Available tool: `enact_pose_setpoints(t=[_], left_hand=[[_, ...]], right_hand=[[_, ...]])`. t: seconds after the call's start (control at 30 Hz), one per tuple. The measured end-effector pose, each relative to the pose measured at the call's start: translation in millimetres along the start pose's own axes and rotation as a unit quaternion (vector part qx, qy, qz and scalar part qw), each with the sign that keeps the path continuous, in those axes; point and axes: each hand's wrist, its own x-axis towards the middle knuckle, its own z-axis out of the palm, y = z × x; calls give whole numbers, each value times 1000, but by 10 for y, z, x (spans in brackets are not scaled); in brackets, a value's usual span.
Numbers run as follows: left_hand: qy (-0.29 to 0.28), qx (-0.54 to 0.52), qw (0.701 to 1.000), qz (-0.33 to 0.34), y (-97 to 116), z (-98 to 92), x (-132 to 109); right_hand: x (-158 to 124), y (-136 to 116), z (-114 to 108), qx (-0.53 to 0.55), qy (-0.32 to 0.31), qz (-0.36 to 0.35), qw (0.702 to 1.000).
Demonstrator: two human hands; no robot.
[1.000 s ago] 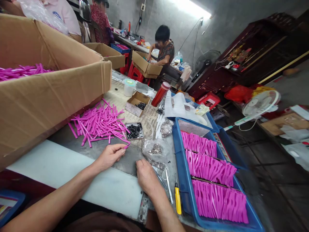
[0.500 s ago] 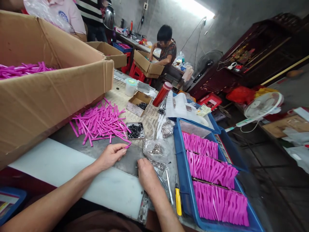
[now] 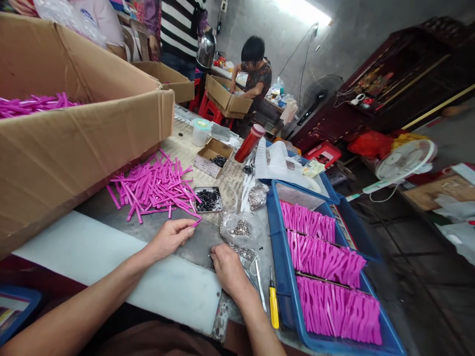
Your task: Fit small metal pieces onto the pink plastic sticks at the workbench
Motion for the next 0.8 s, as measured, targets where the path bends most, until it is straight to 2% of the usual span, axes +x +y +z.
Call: enact_pose_setpoints(t=[0.3,0.47,0.7,0.8], left_hand=[[1,-6,1000,-6,-23,9,13],[5,-8,1000,-7,8,5,5],[4,-5,1000,-6,35,3,9],[4,0,1000,-7,31,1,8]], right_hand=[[-2,-38,33,-84,-38,-35,995],[-3,-49,71,-120,-28,-20,992],[2,-16,36,-20,5,-12,1000],[6,-10,36,-18,14,-18,1000]])
